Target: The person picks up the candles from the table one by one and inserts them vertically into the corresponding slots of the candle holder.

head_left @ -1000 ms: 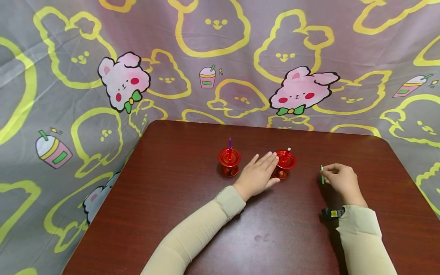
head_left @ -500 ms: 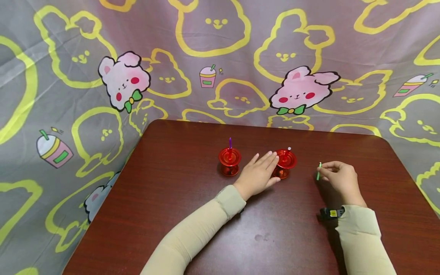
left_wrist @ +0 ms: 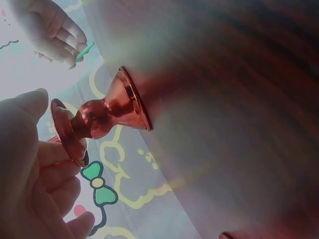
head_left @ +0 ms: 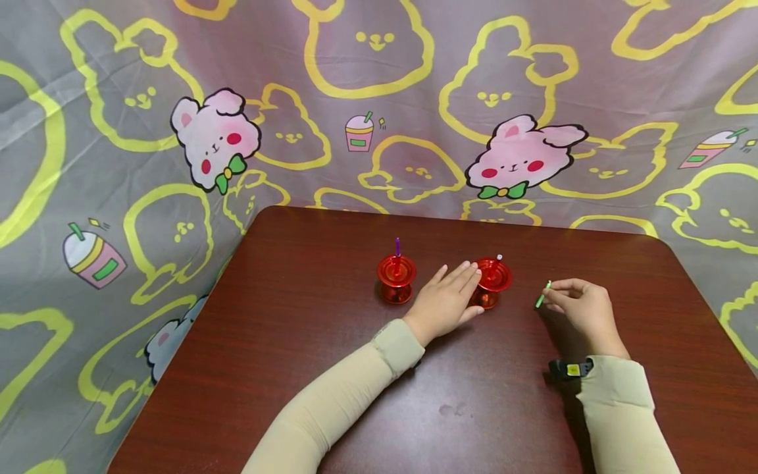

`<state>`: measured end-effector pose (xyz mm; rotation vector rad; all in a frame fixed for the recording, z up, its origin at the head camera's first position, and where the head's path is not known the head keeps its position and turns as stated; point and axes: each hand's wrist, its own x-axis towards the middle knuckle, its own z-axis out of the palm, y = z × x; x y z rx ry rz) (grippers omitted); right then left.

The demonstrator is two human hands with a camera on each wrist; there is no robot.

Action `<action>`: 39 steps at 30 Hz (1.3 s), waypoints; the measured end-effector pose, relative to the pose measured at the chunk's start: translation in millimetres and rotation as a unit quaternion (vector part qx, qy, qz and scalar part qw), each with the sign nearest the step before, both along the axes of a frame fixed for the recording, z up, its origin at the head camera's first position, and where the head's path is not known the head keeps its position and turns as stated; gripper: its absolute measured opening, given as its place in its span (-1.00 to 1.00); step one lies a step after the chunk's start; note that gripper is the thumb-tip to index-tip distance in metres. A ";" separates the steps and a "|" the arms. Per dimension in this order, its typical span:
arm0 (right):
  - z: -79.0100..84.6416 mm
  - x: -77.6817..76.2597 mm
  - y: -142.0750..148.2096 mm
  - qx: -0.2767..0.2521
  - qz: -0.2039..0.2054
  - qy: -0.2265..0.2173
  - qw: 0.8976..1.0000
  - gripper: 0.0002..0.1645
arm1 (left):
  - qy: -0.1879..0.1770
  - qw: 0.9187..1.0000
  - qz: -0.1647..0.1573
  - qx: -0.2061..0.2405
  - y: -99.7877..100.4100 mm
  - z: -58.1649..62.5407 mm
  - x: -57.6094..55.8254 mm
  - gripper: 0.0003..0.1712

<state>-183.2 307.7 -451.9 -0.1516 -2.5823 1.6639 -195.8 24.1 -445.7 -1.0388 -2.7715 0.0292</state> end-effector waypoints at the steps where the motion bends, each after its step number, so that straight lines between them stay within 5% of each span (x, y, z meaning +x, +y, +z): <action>1: -0.2 -0.1 0.0 -0.008 0.000 0.000 1.000 -0.65 | 0.001 1.000 0.000 0.001 0.0 -0.3 0.0 -0.20; 19: 1.9 0.2 -5.8 -0.109 0.003 0.021 0.994 -0.84 | -0.005 1.000 0.006 -0.004 1.0 -0.4 0.8 -0.19; 39: 3.0 -4.1 -14.8 -0.047 -0.004 0.063 0.997 -0.66 | -0.011 1.000 0.006 -0.017 1.4 3.2 1.1 -0.18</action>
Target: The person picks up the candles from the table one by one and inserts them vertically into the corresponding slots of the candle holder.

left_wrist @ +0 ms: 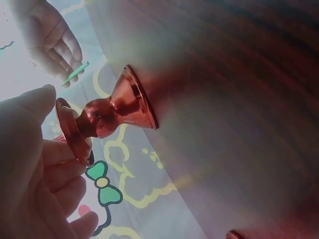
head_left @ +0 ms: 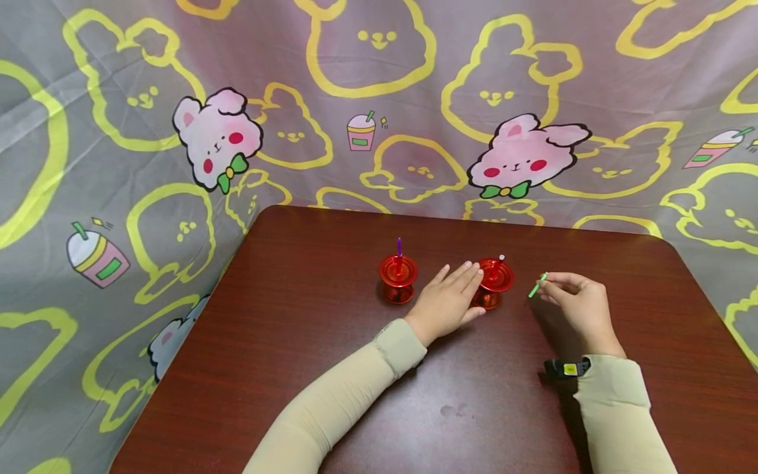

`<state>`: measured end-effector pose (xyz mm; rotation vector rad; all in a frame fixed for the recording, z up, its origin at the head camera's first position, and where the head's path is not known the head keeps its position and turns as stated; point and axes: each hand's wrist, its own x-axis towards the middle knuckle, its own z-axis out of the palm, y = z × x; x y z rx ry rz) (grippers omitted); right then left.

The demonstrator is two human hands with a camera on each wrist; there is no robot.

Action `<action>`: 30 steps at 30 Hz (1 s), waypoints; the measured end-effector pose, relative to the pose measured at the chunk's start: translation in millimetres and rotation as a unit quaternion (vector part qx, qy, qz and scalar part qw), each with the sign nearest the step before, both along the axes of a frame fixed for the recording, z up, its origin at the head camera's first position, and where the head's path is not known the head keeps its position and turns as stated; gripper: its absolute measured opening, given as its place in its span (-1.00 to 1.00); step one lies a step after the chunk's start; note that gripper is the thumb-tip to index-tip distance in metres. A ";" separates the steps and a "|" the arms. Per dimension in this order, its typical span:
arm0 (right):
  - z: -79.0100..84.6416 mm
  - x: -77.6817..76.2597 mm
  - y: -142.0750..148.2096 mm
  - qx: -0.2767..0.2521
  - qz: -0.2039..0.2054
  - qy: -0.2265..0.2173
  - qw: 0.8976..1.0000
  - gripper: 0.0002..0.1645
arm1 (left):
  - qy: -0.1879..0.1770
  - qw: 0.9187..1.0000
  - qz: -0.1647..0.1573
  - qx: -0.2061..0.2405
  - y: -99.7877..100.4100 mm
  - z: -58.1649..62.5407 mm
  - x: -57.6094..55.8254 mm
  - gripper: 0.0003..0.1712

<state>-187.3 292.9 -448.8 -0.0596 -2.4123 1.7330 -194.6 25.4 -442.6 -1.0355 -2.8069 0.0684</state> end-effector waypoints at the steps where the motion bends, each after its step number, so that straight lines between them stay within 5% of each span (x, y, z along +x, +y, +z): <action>1: 0.0 -0.1 -0.3 0.001 -0.001 0.000 1.000 -0.65 | 0.000 1.000 0.000 -0.001 0.1 0.0 0.0 -0.18; 30: 12.8 -1.3 -17.4 -0.004 -0.037 0.072 0.997 -0.72 | 0.011 1.000 -0.006 -0.003 -0.1 -2.5 -1.3 -0.15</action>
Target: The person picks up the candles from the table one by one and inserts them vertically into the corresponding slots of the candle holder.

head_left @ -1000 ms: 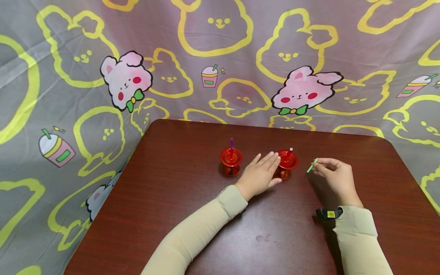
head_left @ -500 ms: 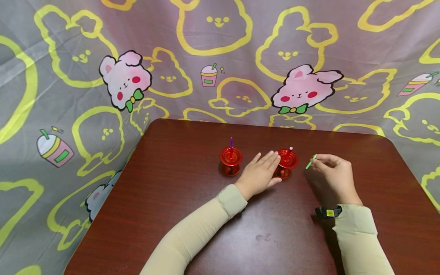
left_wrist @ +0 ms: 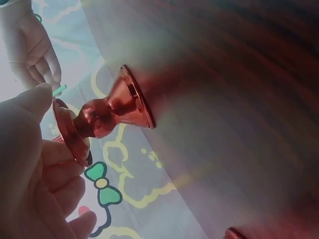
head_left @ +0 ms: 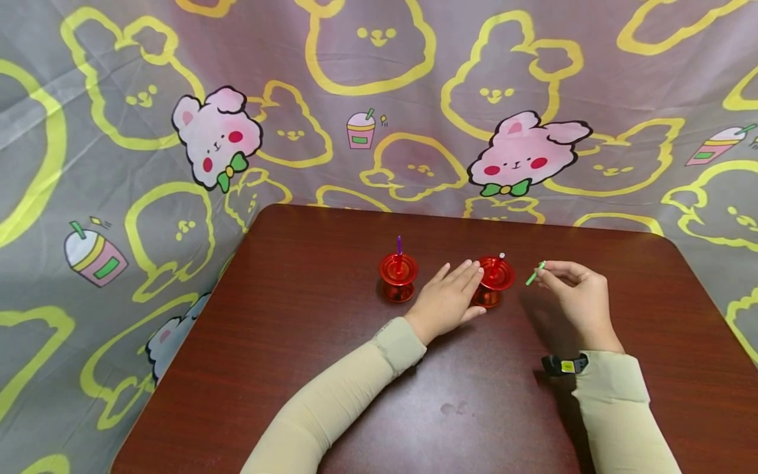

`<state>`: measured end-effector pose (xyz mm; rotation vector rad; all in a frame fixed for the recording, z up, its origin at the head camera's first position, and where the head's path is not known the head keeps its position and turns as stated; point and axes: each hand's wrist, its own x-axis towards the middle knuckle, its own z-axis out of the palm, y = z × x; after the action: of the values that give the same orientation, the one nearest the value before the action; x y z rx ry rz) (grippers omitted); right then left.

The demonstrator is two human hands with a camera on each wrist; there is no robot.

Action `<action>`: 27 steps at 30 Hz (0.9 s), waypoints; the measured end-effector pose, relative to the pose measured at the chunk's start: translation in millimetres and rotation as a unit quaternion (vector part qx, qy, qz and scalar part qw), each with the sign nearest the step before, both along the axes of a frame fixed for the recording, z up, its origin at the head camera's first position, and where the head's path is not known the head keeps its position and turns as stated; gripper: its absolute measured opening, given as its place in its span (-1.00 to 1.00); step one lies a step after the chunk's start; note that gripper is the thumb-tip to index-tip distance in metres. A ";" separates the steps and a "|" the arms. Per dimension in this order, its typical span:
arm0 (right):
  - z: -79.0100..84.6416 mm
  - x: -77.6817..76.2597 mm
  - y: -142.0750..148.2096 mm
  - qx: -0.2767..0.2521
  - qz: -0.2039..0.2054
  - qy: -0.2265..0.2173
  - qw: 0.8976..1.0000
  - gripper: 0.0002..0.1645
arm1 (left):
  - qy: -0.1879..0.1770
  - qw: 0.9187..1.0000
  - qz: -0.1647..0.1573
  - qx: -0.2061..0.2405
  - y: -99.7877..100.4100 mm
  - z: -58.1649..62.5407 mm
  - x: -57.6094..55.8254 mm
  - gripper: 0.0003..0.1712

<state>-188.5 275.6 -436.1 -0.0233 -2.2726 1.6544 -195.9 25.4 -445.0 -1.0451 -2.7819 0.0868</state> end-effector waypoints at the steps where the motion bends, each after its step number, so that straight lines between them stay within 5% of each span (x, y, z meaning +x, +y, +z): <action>1: 0.7 0.2 -0.6 0.000 -0.001 0.002 1.000 -0.72 | 0.001 1.000 0.000 -0.001 0.1 -0.4 -0.2 -0.15; 27: 14.4 1.7 -14.0 0.008 -0.029 0.026 0.999 -0.70 | 0.007 1.000 -0.003 -0.003 0.5 -0.4 0.1 -0.15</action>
<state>-186.8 261.5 -421.6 -0.0423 -2.2252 1.5900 -195.8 25.8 -445.4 -1.0502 -2.7670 0.1016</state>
